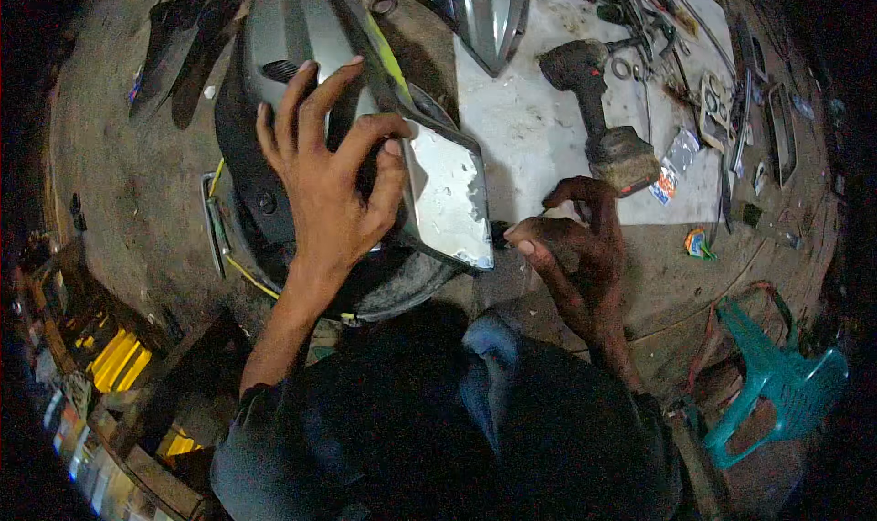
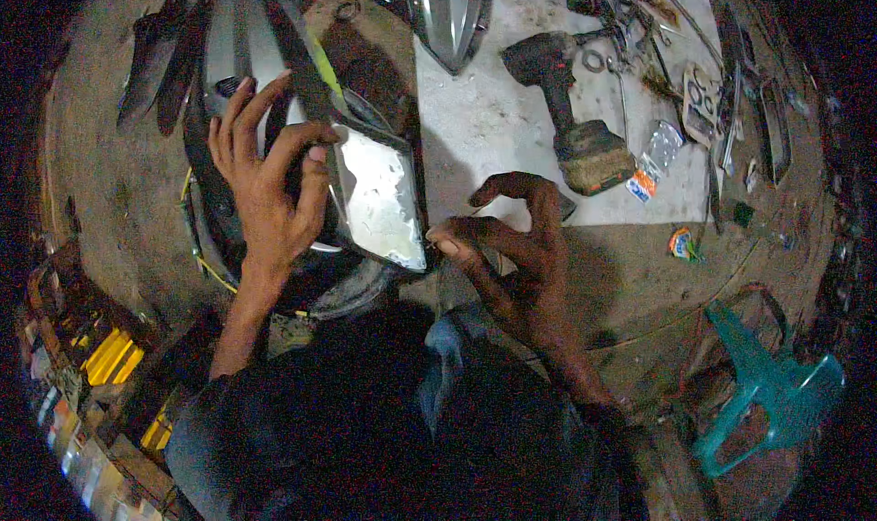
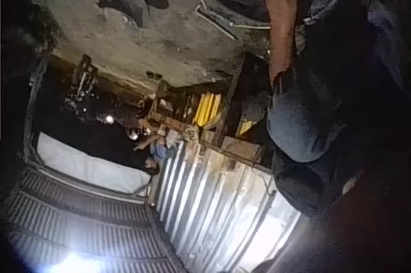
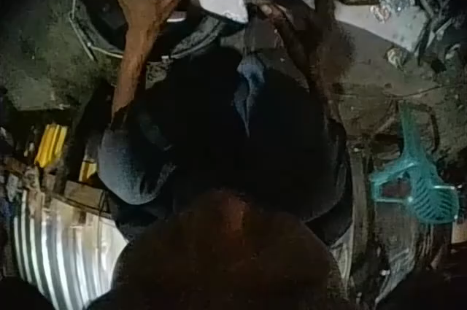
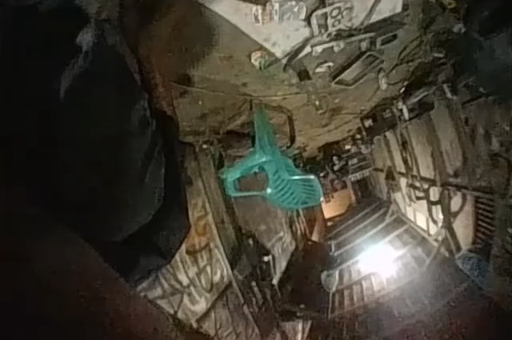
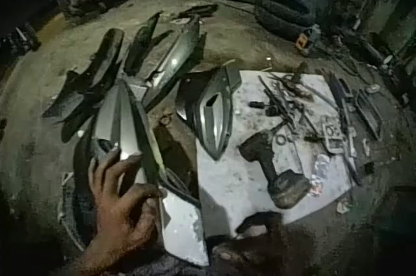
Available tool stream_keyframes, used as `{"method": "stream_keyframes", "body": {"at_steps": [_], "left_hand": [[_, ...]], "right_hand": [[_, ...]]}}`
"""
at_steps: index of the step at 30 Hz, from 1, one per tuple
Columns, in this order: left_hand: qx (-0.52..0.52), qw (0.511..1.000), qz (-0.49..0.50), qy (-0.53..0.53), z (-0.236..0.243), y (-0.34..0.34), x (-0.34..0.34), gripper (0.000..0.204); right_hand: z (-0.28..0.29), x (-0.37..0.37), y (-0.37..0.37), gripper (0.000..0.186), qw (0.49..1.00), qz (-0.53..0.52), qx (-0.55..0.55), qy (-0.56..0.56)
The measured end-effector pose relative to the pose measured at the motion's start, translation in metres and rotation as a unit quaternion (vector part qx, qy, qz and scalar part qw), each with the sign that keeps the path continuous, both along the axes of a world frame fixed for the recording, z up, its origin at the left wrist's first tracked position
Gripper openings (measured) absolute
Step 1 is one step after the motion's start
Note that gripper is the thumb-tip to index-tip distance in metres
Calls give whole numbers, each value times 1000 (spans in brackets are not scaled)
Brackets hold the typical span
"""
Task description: The person is using a small scraper tool to clean or repair a damaged section of a motorcycle body panel.
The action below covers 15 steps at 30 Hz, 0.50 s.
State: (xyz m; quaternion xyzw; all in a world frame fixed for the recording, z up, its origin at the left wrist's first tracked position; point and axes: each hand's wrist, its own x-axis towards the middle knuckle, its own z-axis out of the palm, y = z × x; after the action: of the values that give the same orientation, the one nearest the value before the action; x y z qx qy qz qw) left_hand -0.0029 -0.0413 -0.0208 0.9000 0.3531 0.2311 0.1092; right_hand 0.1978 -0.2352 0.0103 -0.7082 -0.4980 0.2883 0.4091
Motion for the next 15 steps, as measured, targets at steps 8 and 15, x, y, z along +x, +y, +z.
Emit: {"method": "stream_keyframes", "body": {"at_steps": [8,15], "left_hand": [[-20,999,-27,14,15,3,-2,13],[-90,993,-67,45,21,-22,-10,45]], "right_hand": [[16,0,-3,24,997,0,-58,41],[21,-19,-6,38,981,-46,-129,134]]}}
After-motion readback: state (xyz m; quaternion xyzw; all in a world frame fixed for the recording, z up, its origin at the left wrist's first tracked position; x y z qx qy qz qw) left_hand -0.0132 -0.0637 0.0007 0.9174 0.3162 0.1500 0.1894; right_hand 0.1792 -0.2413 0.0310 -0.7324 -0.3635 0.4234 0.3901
